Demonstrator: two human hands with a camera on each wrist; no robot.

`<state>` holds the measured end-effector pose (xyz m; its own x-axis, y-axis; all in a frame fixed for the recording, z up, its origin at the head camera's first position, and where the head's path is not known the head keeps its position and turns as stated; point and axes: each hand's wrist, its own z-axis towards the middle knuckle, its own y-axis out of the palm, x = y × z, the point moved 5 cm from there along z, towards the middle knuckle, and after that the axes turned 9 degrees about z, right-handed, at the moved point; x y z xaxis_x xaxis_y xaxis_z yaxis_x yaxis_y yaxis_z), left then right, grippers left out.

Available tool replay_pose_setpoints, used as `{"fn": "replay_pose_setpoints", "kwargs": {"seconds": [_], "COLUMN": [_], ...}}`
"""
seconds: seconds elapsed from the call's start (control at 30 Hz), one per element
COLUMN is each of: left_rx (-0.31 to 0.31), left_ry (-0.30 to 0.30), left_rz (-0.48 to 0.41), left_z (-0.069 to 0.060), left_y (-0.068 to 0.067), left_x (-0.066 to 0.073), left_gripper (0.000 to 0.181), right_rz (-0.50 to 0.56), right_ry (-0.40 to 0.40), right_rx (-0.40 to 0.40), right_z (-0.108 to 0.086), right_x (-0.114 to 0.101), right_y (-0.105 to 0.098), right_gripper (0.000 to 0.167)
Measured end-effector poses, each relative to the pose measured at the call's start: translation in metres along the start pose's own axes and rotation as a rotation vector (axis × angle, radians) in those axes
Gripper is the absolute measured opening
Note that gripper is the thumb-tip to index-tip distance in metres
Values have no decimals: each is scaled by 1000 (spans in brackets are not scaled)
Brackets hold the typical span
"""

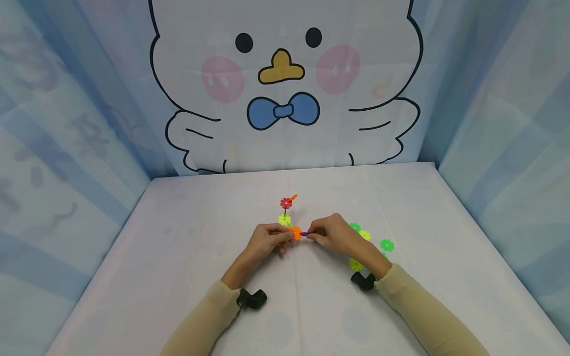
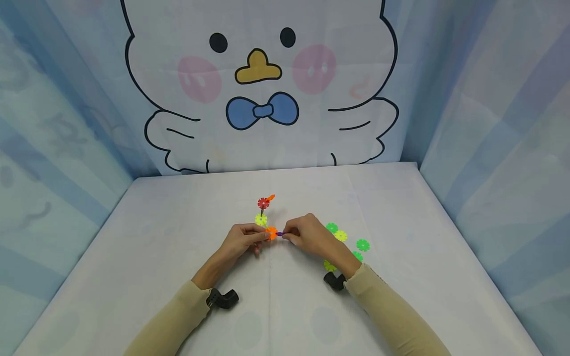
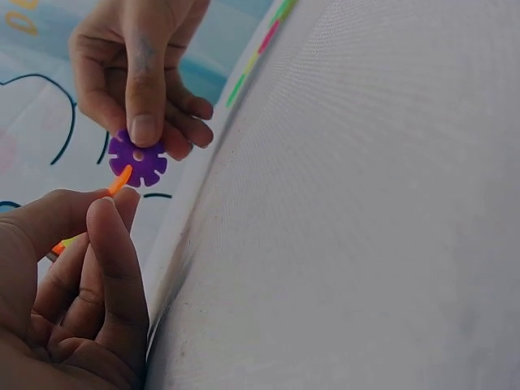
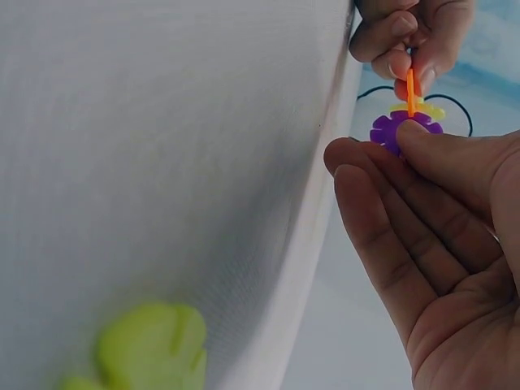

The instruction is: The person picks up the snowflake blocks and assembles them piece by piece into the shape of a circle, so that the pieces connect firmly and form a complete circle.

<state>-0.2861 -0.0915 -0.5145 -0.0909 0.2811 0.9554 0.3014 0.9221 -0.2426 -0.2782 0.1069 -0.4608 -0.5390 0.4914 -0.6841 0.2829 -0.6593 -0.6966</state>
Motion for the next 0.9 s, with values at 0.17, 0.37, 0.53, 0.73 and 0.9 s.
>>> {"fn": "replay_pose_setpoints", "kwargs": {"seconds": [0.17, 0.37, 0.53, 0.73, 0.9], "left_rx": [0, -1, 7, -3, -6], "left_ry": [-3, 1, -2, 15, 26], "left_rz": [-4, -9, -11, -29, -31], "left_z": [0, 2, 2, 2, 2], "left_y": [0, -2, -3, -3, -3], "left_x": [0, -2, -3, -3, -2], "left_gripper": [22, 22, 19, 19, 20], "right_rz": [-6, -1, 13, -5, -5], "right_ry": [-21, -46, -55, -73, -82], "right_rx": [10, 26, 31, 40, 47], "right_z": [0, 0, 0, 0, 0], "right_x": [-1, -2, -4, -7, -8], "right_y": [0, 0, 0, 1, 2], "right_gripper": [4, 4, 5, 4, 4]}}
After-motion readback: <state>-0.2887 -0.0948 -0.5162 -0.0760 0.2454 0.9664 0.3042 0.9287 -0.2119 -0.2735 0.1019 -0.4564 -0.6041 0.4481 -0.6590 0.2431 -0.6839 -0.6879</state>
